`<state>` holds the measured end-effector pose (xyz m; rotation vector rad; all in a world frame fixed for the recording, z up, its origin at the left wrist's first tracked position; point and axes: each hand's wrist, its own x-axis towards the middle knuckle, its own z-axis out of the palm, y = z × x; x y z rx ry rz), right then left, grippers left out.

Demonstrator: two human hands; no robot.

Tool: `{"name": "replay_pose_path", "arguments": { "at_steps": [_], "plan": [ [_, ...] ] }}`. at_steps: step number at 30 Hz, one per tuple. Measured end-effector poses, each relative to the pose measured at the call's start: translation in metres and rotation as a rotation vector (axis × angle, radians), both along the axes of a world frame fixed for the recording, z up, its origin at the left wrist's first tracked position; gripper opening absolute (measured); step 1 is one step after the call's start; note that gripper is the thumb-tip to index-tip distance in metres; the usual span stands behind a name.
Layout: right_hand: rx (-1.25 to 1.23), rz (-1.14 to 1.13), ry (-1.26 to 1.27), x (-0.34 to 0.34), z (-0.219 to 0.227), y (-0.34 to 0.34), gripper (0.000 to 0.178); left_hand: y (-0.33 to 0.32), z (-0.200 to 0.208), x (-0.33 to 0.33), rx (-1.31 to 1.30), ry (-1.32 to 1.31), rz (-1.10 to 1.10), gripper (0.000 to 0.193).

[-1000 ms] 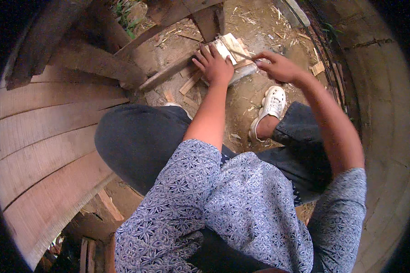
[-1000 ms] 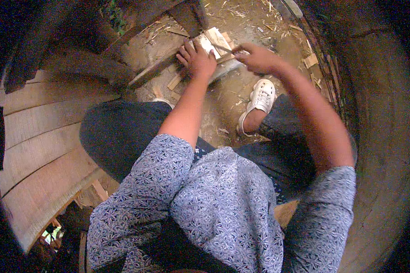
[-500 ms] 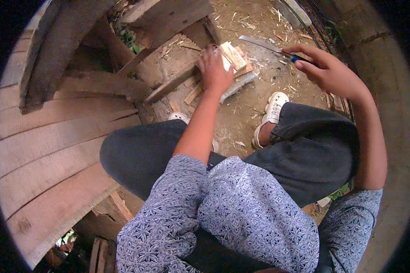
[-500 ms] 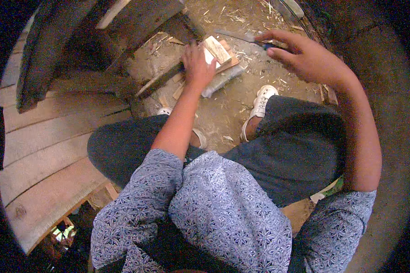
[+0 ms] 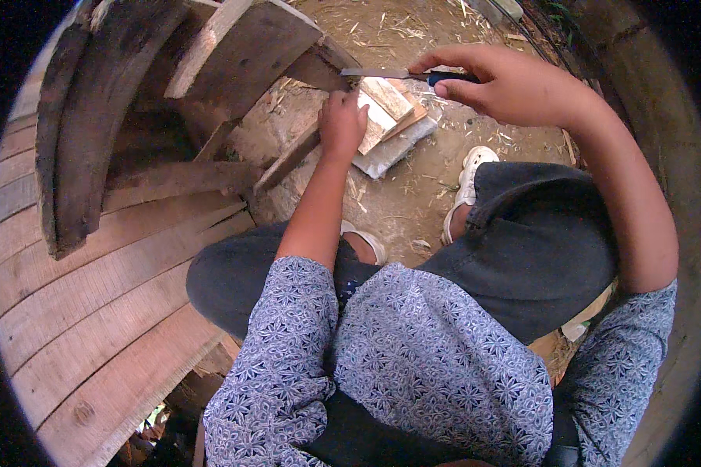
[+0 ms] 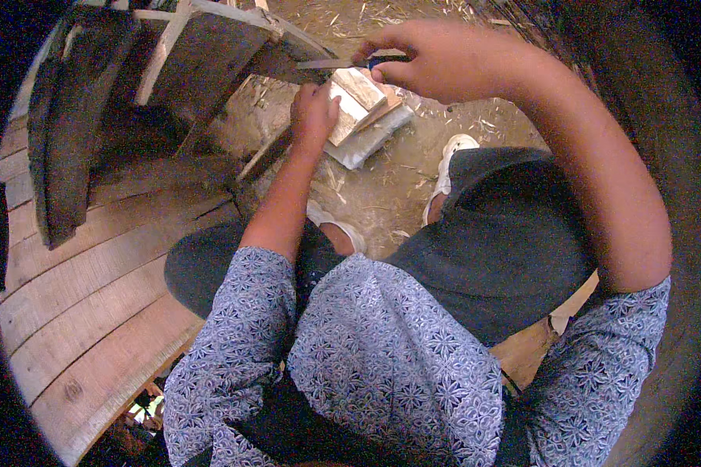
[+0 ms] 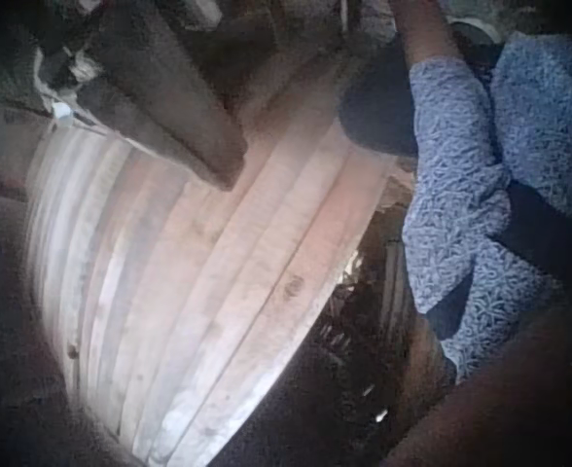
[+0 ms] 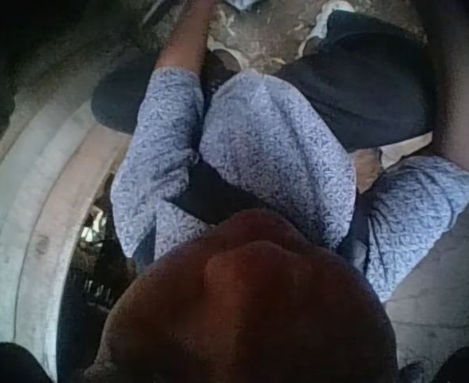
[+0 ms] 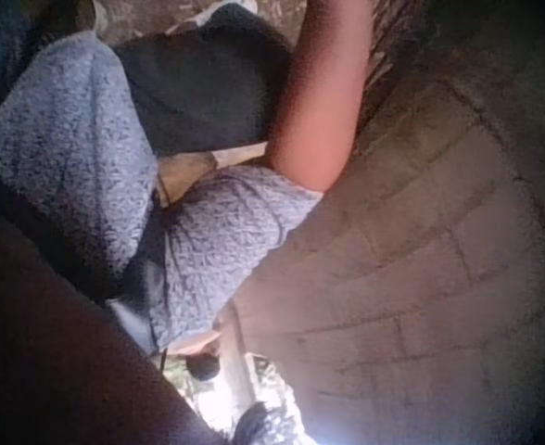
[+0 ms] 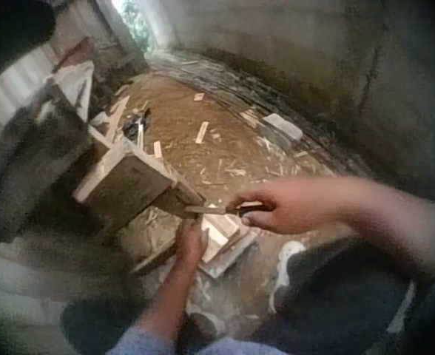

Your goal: The person sits on the ground and uses a chisel to carve a rectangular block of wood. They repeatedly chip away at the surface, occasionally pausing to inspect the piece before continuing to shape it.

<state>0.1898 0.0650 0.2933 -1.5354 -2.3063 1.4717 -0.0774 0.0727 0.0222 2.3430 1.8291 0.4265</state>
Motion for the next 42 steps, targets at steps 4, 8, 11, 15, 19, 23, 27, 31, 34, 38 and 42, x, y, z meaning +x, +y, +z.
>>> {"name": "replay_pose_path", "arguments": {
  "at_steps": [4,8,11,15,19,23,27,31,34,38,42],
  "plan": [
    [0.158,0.076,0.082,0.003,-0.005,-0.004,0.034,0.016,-0.017,-0.008,0.070,-0.172,0.035,0.029],
    [0.215,0.146,0.152,0.010,-0.018,-0.007,0.034,0.023,-0.036,-0.015,0.026,-0.080,0.053,0.023],
    [0.198,0.130,0.150,0.011,-0.022,-0.009,0.034,0.025,-0.041,-0.013,0.040,-0.083,0.058,0.021],
    [0.169,0.133,0.118,0.008,-0.018,-0.007,0.034,0.019,-0.042,-0.008,0.116,-0.238,0.105,0.021],
    [0.169,0.140,0.100,0.003,-0.020,-0.006,0.035,0.018,-0.037,-0.004,0.112,-0.449,0.210,0.020],
    [0.150,0.140,0.101,-0.002,-0.012,-0.005,0.034,0.017,-0.015,0.002,0.030,-0.199,0.101,0.018],
    [0.231,0.120,0.215,0.005,-0.033,-0.005,0.034,0.024,-0.022,-0.002,-0.036,-0.103,0.103,0.020],
    [0.153,0.112,0.120,0.004,-0.018,-0.004,0.036,0.026,-0.034,-0.013,-0.003,-0.132,0.065,0.020],
    [0.118,0.119,0.078,0.004,-0.006,-0.005,0.037,0.030,-0.036,-0.013,0.060,-0.051,0.029,0.016],
    [0.133,0.125,0.103,0.011,-0.010,-0.007,0.037,0.036,-0.021,-0.008,0.033,0.070,-0.074,0.014],
    [0.080,0.079,0.104,0.014,-0.010,-0.007,0.036,0.034,-0.022,-0.004,-0.029,0.104,-0.054,0.013]
  ]
}}
